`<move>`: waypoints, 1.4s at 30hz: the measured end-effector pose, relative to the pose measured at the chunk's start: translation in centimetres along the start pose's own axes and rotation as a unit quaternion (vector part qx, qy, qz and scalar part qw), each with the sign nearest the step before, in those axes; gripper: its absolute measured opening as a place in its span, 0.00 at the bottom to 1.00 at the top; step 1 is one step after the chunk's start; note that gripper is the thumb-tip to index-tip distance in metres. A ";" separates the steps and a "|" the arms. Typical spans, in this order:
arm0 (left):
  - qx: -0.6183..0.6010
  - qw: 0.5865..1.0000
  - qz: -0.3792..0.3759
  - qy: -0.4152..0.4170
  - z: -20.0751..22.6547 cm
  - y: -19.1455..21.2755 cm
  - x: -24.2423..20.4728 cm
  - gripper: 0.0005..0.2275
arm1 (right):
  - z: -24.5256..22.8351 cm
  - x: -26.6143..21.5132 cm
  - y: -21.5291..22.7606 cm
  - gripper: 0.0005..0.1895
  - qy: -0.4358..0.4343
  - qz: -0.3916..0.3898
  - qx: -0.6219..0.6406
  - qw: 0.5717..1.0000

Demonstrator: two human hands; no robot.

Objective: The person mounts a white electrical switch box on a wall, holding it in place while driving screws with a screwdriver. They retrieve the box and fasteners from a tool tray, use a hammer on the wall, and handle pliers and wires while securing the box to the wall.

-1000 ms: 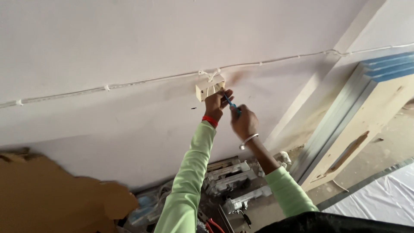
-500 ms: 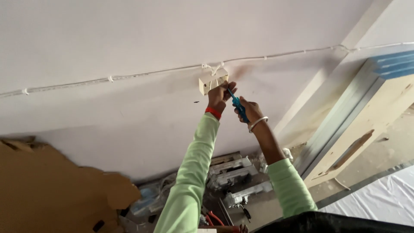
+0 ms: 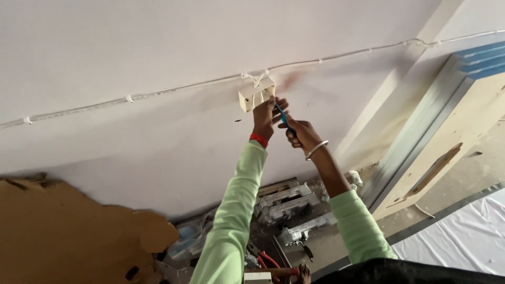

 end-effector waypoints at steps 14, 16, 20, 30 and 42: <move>0.532 0.804 0.084 -0.251 7.1 8.7 0.5 0.23 | 4.5 -3.8 -3.4 0.16 0.301 0.179 -0.607 0.713; 0.516 0.825 0.056 -0.223 7.6 8.9 0.8 0.21 | 4.2 -3.7 -4.0 0.15 0.322 0.182 -0.603 0.707; 0.462 0.871 -0.017 -0.164 7.8 9.3 1.0 0.18 | 3.3 -4.2 -5.5 0.14 0.281 0.187 -0.620 0.708; 0.435 0.891 -0.039 -0.125 8.3 8.9 0.3 0.19 | 2.8 -4.8 -8.5 0.13 0.313 0.204 -0.675 0.636; 0.365 0.915 -0.102 -0.140 7.2 9.6 1.4 0.19 | 2.0 -4.9 -10.3 0.12 0.254 0.227 -0.716 0.609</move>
Point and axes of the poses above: each hand's wrist, its own x-axis towards the middle knuckle, its own y-axis out of the back of the hand, z = x × y, the point moved 2 cm from there along x, towards the middle knuckle, and after that the axes turned 6 degrees about y, right-handed, at the moved point
